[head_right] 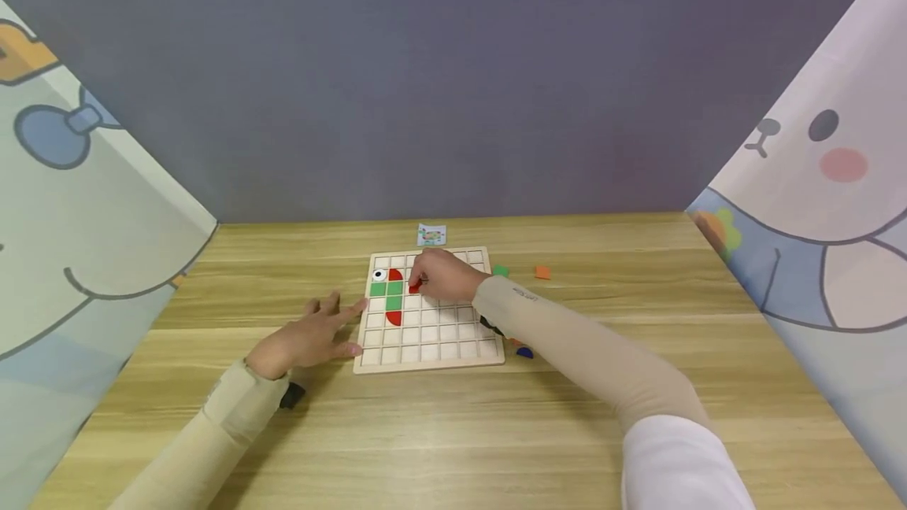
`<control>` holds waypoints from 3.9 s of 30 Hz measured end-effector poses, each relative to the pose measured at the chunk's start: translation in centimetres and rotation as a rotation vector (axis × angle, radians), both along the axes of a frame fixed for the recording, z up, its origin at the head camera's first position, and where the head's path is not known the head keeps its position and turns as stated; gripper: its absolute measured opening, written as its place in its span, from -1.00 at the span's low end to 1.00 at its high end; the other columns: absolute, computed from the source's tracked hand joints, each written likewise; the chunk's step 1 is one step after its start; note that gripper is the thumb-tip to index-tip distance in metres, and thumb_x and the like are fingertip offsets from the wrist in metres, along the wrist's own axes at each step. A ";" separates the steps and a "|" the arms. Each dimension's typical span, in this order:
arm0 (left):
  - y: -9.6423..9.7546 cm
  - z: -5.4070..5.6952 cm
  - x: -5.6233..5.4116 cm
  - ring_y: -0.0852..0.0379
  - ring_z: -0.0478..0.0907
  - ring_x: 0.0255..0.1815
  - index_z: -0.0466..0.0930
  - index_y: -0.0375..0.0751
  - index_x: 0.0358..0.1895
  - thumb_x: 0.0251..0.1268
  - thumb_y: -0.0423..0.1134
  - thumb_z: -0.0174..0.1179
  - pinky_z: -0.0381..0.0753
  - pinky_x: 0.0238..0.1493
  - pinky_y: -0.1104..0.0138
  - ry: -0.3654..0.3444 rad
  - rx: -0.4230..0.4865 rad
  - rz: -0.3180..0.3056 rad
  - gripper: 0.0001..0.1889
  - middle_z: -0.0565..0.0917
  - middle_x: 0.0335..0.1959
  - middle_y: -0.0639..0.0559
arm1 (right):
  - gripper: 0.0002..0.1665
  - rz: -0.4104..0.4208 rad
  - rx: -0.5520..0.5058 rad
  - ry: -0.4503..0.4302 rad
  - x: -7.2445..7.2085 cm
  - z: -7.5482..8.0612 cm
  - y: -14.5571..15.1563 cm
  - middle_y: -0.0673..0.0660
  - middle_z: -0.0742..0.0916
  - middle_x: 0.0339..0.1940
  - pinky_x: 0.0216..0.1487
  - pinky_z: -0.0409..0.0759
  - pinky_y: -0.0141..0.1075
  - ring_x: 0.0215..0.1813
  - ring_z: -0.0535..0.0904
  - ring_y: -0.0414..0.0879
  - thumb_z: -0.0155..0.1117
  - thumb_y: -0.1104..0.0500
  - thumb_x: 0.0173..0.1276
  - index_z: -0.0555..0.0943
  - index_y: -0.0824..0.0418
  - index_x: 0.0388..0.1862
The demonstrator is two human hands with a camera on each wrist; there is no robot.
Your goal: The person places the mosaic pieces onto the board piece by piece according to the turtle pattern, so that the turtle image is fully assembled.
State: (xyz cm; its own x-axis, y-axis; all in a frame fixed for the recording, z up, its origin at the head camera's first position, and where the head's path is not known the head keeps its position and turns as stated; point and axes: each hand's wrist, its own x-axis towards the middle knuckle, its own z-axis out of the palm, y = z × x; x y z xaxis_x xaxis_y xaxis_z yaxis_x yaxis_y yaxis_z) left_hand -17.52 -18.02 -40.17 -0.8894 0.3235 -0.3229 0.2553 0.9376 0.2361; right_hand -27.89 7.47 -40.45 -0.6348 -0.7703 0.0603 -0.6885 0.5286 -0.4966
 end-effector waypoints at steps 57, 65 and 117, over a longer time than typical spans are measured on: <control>0.0 0.0 0.2 -0.58 -0.14 0.34 -0.05 0.06 0.52 0.23 0.17 0.12 0.21 -0.08 -0.44 -0.003 -0.012 -0.017 -0.15 -0.11 0.43 -0.50 | -0.56 -0.089 -0.002 0.060 3.9 -1.1 18.7 0.20 0.59 0.16 0.06 0.43 0.03 0.17 0.39 0.13 0.44 0.24 0.14 0.66 0.20 0.05; 0.0 -0.1 0.1 -0.57 -0.16 0.35 -0.05 0.08 0.52 0.22 0.19 0.12 0.21 -0.07 -0.43 -0.004 -0.015 -0.008 -0.15 -0.11 0.43 -0.49 | -0.59 -0.092 0.026 0.087 4.0 -1.2 17.8 0.21 0.61 0.14 0.01 0.49 -0.06 0.13 0.42 0.11 0.36 0.35 0.20 0.63 0.32 0.06; 0.4 -0.1 -0.1 -0.56 -0.12 0.35 -0.02 0.09 0.51 0.22 0.20 0.14 0.20 -0.05 -0.43 0.011 -0.002 -0.012 -0.16 -0.10 0.43 -0.48 | -0.92 -0.004 0.014 0.097 3.0 -0.1 0.4 -0.05 0.66 -0.32 -0.27 0.43 -0.35 -0.27 0.34 -0.18 0.40 0.23 0.20 0.77 0.10 -0.31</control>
State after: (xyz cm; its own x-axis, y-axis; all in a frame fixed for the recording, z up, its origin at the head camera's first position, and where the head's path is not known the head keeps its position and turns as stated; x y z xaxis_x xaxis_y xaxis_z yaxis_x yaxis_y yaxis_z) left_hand -17.64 -17.59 -40.29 -0.8890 0.3338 -0.3133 0.2694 0.9348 0.2315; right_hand -24.91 7.86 -40.54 -0.6299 -0.7687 0.1109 -0.7307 0.5382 -0.4201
